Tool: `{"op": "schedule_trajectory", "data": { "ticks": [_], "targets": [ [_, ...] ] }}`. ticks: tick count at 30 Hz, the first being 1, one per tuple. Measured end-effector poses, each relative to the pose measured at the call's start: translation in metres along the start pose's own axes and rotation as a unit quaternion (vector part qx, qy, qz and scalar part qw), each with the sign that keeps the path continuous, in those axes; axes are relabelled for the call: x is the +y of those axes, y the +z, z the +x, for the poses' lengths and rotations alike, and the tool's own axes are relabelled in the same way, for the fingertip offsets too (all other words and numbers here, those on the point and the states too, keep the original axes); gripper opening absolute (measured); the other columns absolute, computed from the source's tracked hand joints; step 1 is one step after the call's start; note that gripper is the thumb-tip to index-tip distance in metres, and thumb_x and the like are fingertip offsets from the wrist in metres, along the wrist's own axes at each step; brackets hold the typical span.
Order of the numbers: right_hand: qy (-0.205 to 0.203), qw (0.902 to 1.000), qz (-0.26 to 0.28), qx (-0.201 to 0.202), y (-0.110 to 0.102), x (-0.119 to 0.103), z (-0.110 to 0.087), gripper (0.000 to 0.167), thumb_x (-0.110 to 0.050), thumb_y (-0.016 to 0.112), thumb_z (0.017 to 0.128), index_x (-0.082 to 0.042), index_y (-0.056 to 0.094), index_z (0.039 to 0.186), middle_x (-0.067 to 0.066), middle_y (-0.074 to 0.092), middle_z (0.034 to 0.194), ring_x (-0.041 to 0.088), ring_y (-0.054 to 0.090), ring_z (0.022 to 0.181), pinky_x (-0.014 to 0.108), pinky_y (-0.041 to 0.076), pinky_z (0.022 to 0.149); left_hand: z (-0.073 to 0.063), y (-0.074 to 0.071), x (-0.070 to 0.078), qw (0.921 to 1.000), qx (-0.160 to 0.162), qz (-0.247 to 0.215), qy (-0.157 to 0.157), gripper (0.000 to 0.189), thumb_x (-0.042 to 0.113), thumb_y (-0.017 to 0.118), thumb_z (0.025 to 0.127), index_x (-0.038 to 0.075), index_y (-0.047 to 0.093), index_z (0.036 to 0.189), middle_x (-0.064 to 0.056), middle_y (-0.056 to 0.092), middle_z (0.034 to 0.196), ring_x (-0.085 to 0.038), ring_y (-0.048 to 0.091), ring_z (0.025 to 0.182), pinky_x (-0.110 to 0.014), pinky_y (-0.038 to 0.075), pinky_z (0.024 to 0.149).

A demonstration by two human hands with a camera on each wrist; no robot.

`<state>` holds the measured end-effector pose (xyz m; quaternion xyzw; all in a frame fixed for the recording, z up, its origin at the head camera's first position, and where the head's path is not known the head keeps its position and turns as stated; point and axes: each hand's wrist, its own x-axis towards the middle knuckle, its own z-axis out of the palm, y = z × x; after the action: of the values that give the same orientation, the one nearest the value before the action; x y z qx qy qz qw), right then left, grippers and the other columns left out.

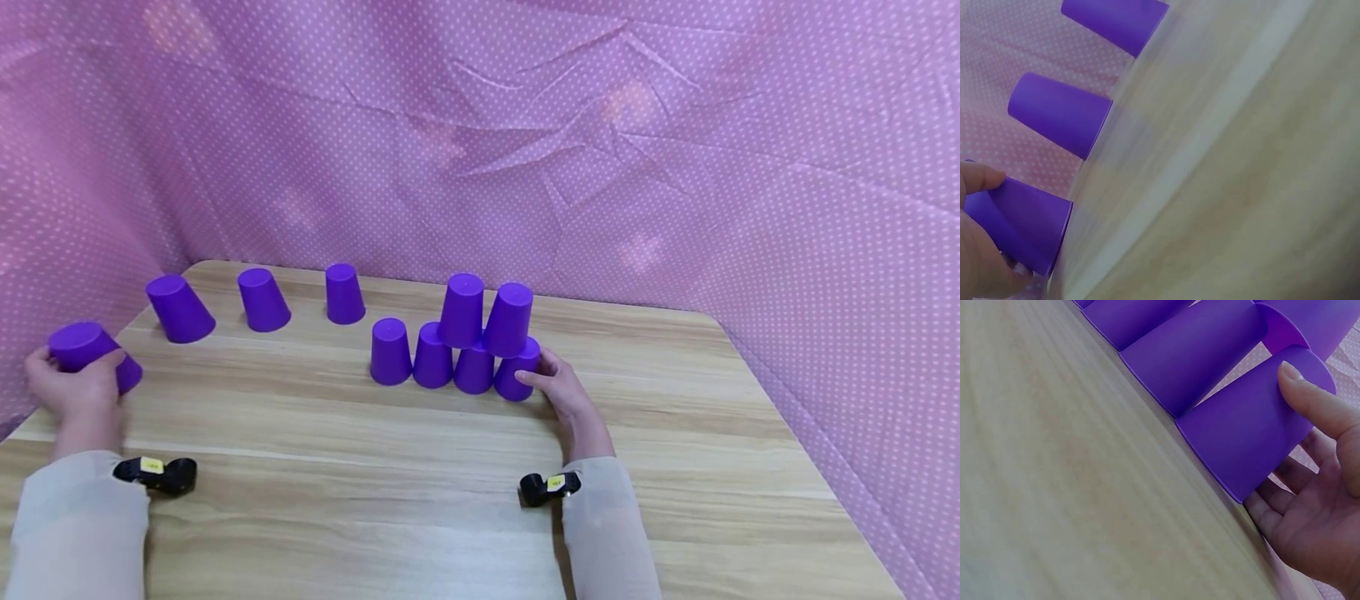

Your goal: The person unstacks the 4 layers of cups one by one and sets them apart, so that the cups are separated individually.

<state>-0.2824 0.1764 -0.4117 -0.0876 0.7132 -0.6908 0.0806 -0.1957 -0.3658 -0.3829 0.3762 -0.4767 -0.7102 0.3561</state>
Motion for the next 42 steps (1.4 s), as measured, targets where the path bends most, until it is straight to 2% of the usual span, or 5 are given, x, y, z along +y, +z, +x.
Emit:
{"op": "schedule_trajectory", "data": {
  "ticks": [13,23,32,36,42],
  "targets": [
    [-0.004,1.0,0.005,-0.005,-0.001,0.0,-0.001,0.055,-0.003,0.064,0.074,-0.003,0.044,0.125,0.016,0.049,0.116,0.023,0.045,0.107,0.032,0.033,0.093,0.017,-0.003,0.002,0.9997,-0.005,0.016,0.02,0.077,-0.017,0.066,0.06,0.02,0.038,0.122,0.009,0.034,0.123,-0.003,0.028,0.114,-0.011,0.021,0.093],
    [-0.002,1.0,0.008,-0.005,-0.001,0.0,0.0,0.056,-0.004,0.065,0.074,-0.003,0.043,0.125,0.016,0.049,0.117,0.022,0.044,0.107,0.03,0.032,0.093,0.015,-0.004,0.001,0.999,-0.004,0.029,0.034,0.074,-0.015,0.063,0.064,0.019,0.038,0.124,0.009,0.035,0.123,-0.004,0.028,0.115,-0.008,0.019,0.092],
    [0.001,1.0,0.004,-0.002,-0.001,0.0,0.0,0.055,-0.003,0.065,0.073,-0.003,0.043,0.125,0.017,0.049,0.117,0.024,0.045,0.107,0.032,0.032,0.094,0.018,-0.008,-0.001,1.0,-0.007,-0.002,0.005,0.079,-0.01,0.07,0.063,0.023,0.034,0.125,0.009,0.031,0.124,-0.002,0.027,0.115,-0.009,0.022,0.092],
    [-0.001,1.0,0.004,-0.001,-0.001,-0.001,0.0,0.055,-0.003,0.065,0.073,-0.003,0.044,0.124,0.017,0.049,0.117,0.024,0.044,0.108,0.032,0.032,0.094,0.029,-0.011,-0.005,0.9994,-0.018,-0.029,0.002,0.084,-0.01,0.075,0.057,0.023,0.035,0.123,0.009,0.034,0.12,-0.002,0.029,0.113,-0.012,0.027,0.09],
    [0.001,1.0,0.009,-0.004,-0.001,0.0,0.0,0.055,-0.004,0.065,0.074,-0.005,0.044,0.125,0.016,0.049,0.117,0.023,0.045,0.107,0.03,0.032,0.093,0.059,-0.019,-0.021,0.9966,-0.038,-0.071,0.017,0.093,-0.01,0.08,0.044,0.02,0.036,0.12,0.008,0.037,0.117,-0.002,0.033,0.11,-0.012,0.032,0.086]
  ]
}}
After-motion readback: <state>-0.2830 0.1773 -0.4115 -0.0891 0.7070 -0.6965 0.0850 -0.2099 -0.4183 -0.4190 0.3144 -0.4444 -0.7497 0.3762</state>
